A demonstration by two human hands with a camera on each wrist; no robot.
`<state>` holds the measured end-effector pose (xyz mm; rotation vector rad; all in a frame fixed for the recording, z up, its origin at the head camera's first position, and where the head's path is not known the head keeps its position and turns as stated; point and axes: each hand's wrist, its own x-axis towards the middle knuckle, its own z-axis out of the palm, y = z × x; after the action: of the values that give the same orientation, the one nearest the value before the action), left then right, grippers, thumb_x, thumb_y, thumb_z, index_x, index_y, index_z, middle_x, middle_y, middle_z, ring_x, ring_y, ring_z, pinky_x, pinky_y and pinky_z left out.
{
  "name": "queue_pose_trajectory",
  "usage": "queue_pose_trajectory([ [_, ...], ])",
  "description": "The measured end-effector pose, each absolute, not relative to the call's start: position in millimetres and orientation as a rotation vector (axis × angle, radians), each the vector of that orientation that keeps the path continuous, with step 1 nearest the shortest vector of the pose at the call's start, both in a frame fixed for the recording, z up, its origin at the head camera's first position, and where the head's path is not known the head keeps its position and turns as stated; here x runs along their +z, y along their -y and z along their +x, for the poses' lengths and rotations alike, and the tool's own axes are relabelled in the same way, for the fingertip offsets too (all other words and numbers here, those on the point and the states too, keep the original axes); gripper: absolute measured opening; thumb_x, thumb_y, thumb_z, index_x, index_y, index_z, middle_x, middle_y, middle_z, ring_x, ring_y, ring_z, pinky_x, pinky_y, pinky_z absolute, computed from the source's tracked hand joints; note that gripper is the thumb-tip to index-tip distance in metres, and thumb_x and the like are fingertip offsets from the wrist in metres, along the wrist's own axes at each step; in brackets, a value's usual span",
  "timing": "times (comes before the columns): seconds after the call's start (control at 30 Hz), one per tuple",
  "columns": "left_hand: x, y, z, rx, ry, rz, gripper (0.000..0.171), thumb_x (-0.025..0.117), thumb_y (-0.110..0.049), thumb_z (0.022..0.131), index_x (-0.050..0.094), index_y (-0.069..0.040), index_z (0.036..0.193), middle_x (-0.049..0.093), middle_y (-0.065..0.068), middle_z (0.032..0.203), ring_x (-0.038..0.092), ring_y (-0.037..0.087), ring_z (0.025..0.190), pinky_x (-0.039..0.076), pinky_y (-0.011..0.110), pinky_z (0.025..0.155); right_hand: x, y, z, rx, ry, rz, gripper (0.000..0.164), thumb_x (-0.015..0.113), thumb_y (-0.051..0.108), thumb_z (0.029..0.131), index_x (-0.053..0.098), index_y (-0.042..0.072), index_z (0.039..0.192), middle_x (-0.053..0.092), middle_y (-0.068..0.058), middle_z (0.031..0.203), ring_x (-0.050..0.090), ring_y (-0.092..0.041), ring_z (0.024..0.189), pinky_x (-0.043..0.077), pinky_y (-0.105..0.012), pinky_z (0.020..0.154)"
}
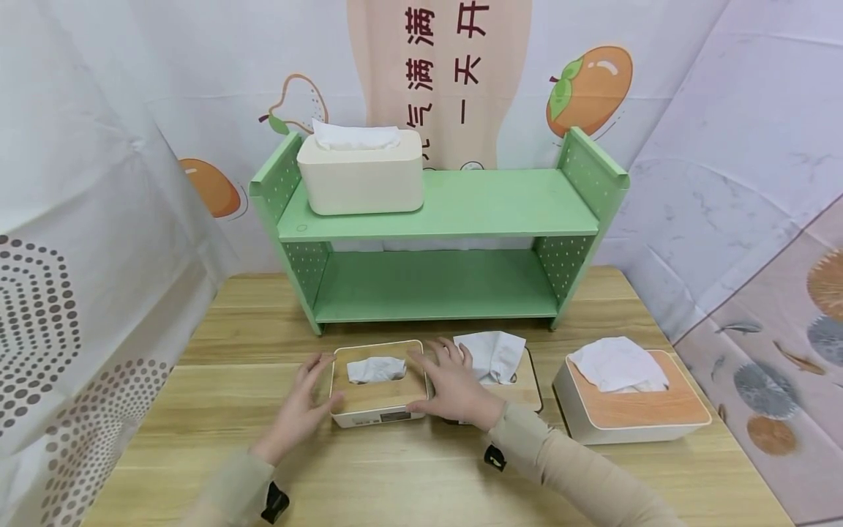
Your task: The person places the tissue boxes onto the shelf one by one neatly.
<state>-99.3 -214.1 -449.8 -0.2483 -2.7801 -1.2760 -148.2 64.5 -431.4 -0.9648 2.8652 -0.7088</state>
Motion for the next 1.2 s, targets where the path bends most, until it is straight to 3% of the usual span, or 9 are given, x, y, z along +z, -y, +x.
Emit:
queue_pose_trajectory([
  [0.13, -455.3, 211.0, -96.7, -1.292, 2.874, -0.229, 0.078, 0.074, -0.026, 0.082, 0.032, -0.006, 0.146, 0.008, 0.032, 0.152, 0.017, 0.054, 0.136, 0.033, 0.068, 0.097, -435.7, -62.6, -145.5, -0.581, -2.907, -0.961, 0.089, 0.073, 0.063, 0.069, 0.042, 0.021, 0.142, 0.037, -0.023, 0.145, 0.023, -0.046, 0.136, 0.010, -0.069, 0.105],
  [0.4, -467.8, 206.1, -96.3, -1.373, 2.942, -0.204, 0.096, 0.079, -0.033, 0.075, 0.024, -0.008, 0.150, -0.004, 0.033, 0.152, 0.009, 0.055, 0.137, 0.028, 0.069, 0.100, -445.4, -58.2, -140.8, -0.376, -2.922, -0.902, 0.099, 0.067, 0.072, 0.067, 0.035, 0.023, 0.147, 0.042, -0.025, 0.141, 0.025, -0.047, 0.137, 0.009, -0.067, 0.107],
  [0.93, -478.8, 202.1, -97.1, -1.366, 2.989, -0.155, 0.099, 0.079, -0.032, 0.076, 0.020, -0.008, 0.151, 0.002, 0.036, 0.151, 0.018, 0.056, 0.135, 0.030, 0.064, 0.103, -454.0, -54.3, -136.1, -0.365, -2.955, -0.947, 0.099, 0.069, 0.070, 0.067, 0.038, 0.018, 0.145, 0.053, -0.019, 0.135, 0.029, -0.050, 0.134, 0.014, -0.067, 0.105],
  [1.2, -477.5, 200.6, -97.3, -1.345, 3.025, -0.138, 0.101, 0.078, -0.036, 0.076, 0.019, -0.005, 0.151, 0.007, 0.040, 0.148, 0.017, 0.057, 0.134, 0.028, 0.066, 0.103, -457.9, -52.7, -136.1, -0.380, -2.995, -0.960, 0.098, 0.070, 0.069, 0.066, 0.041, 0.018, 0.144, 0.056, -0.018, 0.132, 0.033, -0.049, 0.132, 0.017, -0.066, 0.104],
])
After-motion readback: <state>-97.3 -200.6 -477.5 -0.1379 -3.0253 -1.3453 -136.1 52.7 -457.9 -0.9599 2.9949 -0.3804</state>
